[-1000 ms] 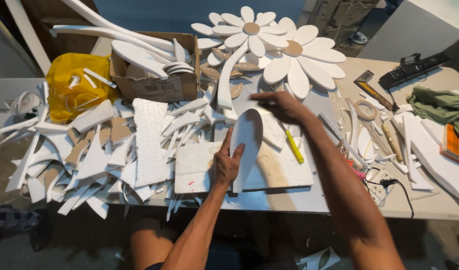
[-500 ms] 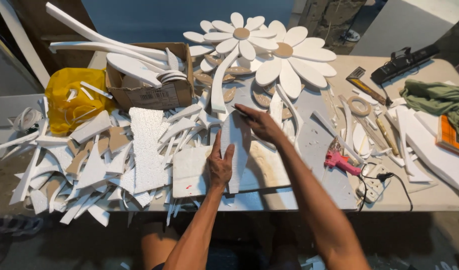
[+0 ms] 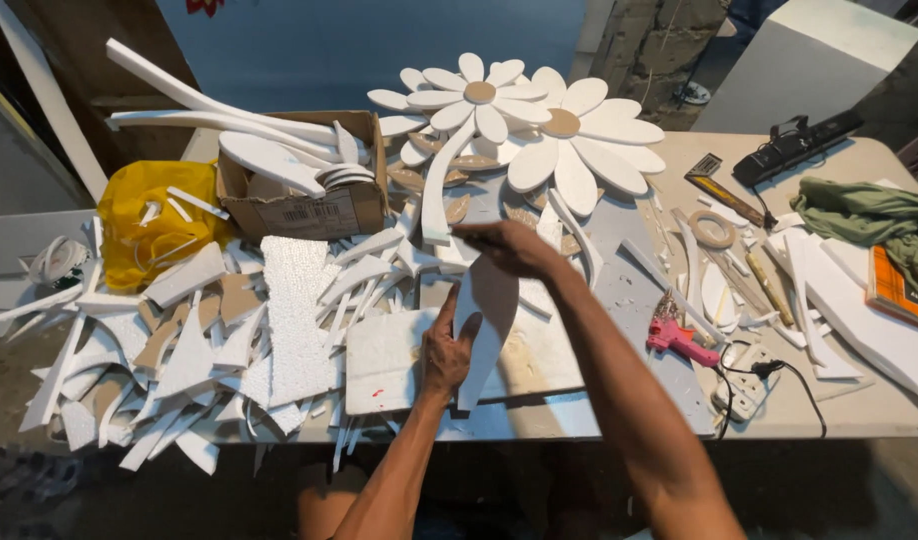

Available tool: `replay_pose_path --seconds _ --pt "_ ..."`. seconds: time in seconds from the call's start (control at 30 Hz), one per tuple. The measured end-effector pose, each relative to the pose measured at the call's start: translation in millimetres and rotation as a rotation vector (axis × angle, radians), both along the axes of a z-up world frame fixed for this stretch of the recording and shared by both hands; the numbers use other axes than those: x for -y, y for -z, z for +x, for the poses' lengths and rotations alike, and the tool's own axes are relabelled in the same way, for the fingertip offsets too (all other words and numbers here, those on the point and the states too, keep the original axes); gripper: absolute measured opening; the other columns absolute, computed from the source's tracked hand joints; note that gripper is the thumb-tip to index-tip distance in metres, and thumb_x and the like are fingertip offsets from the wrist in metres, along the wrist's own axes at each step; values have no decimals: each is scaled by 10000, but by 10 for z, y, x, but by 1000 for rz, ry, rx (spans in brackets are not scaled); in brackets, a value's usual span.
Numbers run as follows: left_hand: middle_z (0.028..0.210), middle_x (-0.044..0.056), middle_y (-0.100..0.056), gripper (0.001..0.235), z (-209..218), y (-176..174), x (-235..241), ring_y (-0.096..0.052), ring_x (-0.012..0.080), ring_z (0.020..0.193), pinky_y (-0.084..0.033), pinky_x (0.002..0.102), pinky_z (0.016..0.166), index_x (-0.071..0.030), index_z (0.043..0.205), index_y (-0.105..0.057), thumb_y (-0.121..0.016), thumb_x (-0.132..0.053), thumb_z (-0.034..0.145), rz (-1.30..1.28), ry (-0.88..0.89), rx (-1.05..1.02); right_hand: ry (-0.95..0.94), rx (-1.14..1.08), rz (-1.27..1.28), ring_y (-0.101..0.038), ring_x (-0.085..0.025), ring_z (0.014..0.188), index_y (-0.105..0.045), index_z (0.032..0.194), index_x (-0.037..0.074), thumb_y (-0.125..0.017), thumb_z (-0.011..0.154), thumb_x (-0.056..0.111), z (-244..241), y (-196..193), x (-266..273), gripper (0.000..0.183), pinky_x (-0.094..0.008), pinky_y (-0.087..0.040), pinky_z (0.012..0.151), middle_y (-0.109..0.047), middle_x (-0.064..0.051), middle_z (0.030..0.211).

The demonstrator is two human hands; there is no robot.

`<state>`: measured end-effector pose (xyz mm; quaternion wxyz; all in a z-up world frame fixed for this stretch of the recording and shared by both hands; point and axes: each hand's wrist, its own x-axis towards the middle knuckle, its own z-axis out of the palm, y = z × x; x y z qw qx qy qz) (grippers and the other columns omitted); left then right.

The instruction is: The person uses a utility knife to cut a white foam sheet into a curved petal shape on a cluttered workbench. They trim the edges, flip the piece, and continue refining the shape while finished foam flowers are visible nearby.

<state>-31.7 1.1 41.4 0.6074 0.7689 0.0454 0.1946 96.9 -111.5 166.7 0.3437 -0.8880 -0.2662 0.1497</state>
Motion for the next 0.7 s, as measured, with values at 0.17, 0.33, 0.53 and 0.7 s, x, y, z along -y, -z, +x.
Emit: replay_pose_path --seconds 0.17,0.33,0.53,0.7 --pt "1312 173 -627 537 16 -1 -28 -563 362 1231 -518 515 983 -210 1457 -510 -634 -312 944 -73 -2 -13 -221 169 -268 -530 -394 1281 -623 1336 297 -519 970 234 183 -141 117 386 -563 -429 1074 -666 -68 1288" --pt "1321 204 -608 544 -18 24 -18 -546 371 1241 -513 518 978 -183 1463 -500 -619 -346 957 -105 -13 -11 -133 133 -341 -589 -430 1200 -636 1325 245 -505 987 202 341 104 575 365 -574 -459 1048 -684 -122 1253" --pt "1272 196 -644 552 -30 -60 5 -587 385 1183 -553 506 925 -200 1467 -496 -646 -288 943 -55 -21 -2 -35 137 -199 -617 -406 1172 -616 1354 275 -513 969 139 77 -2 455 421 -557 -471 1021 -689 -111 1246" --pt "1276 217 -631 537 -86 -125 -4 -574 387 1188 -551 532 894 -228 1469 -492 -599 -333 953 -91 -49 -18 -61 93 -172 -591 -461 1158 -616 1330 199 -496 1003 266 255 411 725 354 -589 -456 1031 -673 -169 1252"
